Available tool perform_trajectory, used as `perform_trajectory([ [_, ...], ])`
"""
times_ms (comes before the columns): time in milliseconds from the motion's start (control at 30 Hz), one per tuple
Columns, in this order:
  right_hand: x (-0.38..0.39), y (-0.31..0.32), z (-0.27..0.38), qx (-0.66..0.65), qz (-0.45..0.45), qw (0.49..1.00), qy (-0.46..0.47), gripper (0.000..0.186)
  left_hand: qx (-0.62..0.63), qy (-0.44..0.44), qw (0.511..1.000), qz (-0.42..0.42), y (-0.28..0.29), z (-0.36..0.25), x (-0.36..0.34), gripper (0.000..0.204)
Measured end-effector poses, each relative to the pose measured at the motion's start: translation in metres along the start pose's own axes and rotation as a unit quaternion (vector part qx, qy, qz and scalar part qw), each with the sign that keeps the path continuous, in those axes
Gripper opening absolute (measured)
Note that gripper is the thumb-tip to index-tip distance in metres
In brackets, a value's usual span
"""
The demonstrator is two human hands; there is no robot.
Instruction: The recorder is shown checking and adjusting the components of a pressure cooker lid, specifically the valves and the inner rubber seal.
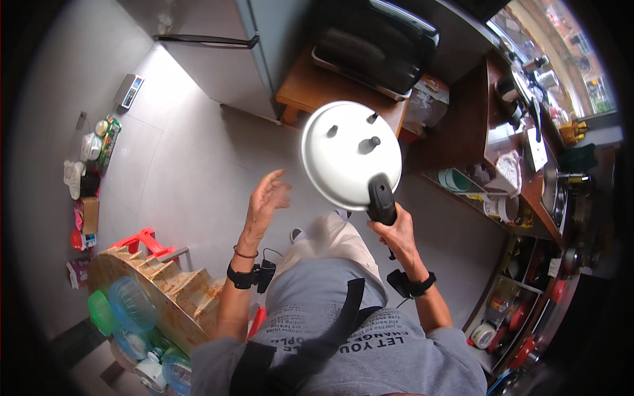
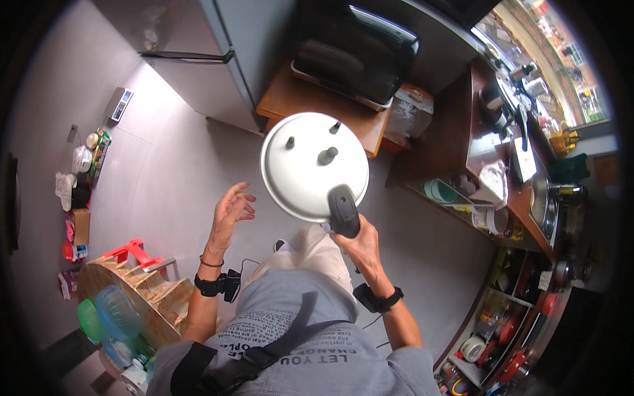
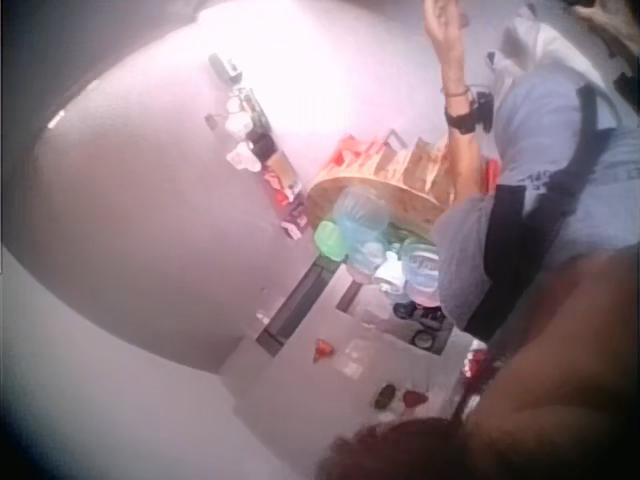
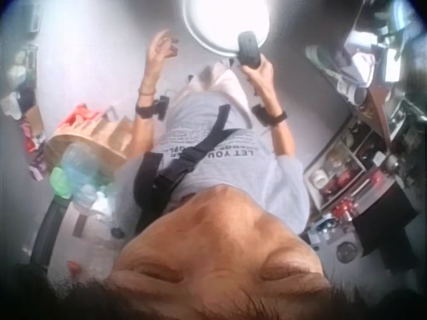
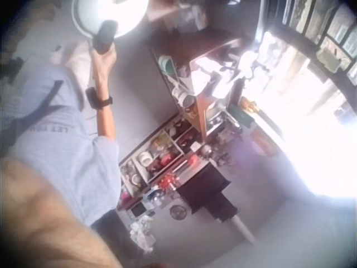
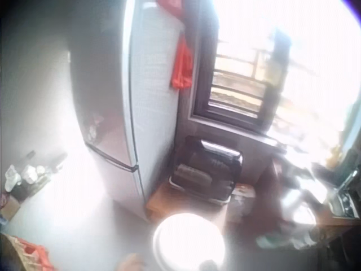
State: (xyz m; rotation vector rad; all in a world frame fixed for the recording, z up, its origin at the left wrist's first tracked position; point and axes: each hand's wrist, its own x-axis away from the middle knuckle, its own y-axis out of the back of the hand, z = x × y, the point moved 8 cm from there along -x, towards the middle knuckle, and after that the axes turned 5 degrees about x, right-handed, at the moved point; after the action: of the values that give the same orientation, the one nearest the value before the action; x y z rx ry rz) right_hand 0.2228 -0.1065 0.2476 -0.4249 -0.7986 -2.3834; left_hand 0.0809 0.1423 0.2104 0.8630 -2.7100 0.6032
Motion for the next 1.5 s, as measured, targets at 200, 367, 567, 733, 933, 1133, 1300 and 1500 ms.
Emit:
perform_trajectory([
  [200,0.024,-0.034,-0.002,0.096,0.029,0.992,0.075,0.036,-0.280,-0.316,0.901,-0.104,0.005,-0.086,0.053,0.048],
  [367,0.035,-0.060,0.016,0.177,0.013,0.972,0.153,0.038,-0.351,-0.322,0.876,-0.079,-0.009,-0.085,0.064,0.048],
  [567,0.052,-0.073,0.051,0.311,-0.065,0.904,0.286,0.037,-0.300,-0.310,0.894,-0.120,0.001,-0.045,0.053,0.038],
  [733,0.059,-0.068,0.071,0.364,-0.190,0.839,0.356,0.039,0.093,-0.134,0.974,-0.156,0.021,-0.015,0.047,0.023],
  [933,0.072,-0.042,0.110,0.339,-0.327,0.697,0.541,0.037,-0.306,-0.295,0.902,-0.069,0.022,-0.026,0.064,0.044],
  [1133,0.058,-0.021,0.128,0.308,-0.349,0.739,0.486,0.036,0.145,-0.173,0.974,0.006,0.035,-0.010,0.063,0.044],
  [1300,0.050,-0.031,0.108,0.296,-0.302,0.792,0.440,0.028,0.194,-0.155,0.968,0.028,0.035,-0.009,0.065,0.045],
  [1500,0.054,-0.035,0.104,0.289,-0.308,0.791,0.442,0.031,0.203,-0.146,0.968,0.035,0.039,-0.003,0.076,0.045],
])
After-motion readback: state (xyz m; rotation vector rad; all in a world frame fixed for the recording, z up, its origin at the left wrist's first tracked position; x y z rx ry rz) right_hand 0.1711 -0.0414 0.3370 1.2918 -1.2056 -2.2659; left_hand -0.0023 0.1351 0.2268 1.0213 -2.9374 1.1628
